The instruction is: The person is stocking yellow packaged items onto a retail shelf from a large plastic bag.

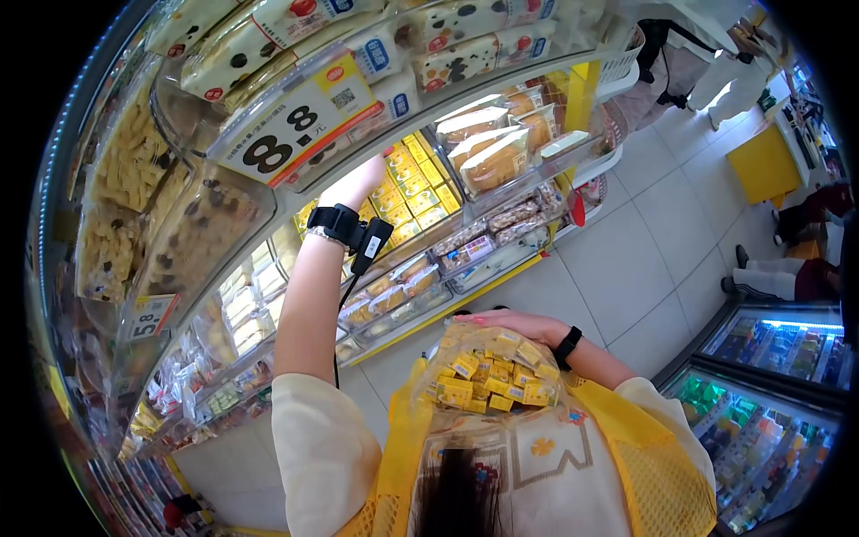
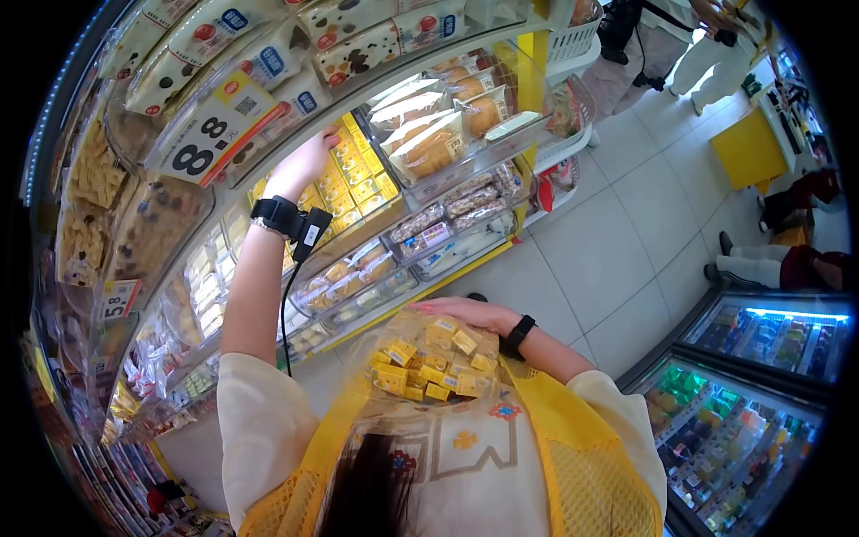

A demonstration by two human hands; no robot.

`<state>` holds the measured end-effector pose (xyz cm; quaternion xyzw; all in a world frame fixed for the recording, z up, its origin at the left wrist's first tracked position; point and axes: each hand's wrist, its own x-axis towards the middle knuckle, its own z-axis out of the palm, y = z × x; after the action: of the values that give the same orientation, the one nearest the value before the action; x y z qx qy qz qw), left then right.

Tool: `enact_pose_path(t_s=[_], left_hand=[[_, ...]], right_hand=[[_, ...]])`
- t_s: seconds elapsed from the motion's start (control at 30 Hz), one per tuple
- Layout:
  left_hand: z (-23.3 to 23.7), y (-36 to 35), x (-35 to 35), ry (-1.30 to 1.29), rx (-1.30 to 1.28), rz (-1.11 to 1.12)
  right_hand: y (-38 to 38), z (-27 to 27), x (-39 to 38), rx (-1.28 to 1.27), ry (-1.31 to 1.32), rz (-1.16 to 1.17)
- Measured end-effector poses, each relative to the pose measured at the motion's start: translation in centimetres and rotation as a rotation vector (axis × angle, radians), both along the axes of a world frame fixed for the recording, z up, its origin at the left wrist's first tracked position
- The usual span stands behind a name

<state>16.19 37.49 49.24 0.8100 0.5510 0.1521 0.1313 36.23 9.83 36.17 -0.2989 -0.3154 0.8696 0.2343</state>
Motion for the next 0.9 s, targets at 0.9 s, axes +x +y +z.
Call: enact_pose_path(t_s=[0.9], left_hand=[[15.6,-28.3,-4.4,-0.315,-0.45,-0.663]], right_hand=[[2.5,-0.4,-2.5,-0.151,-0.004,0.139]])
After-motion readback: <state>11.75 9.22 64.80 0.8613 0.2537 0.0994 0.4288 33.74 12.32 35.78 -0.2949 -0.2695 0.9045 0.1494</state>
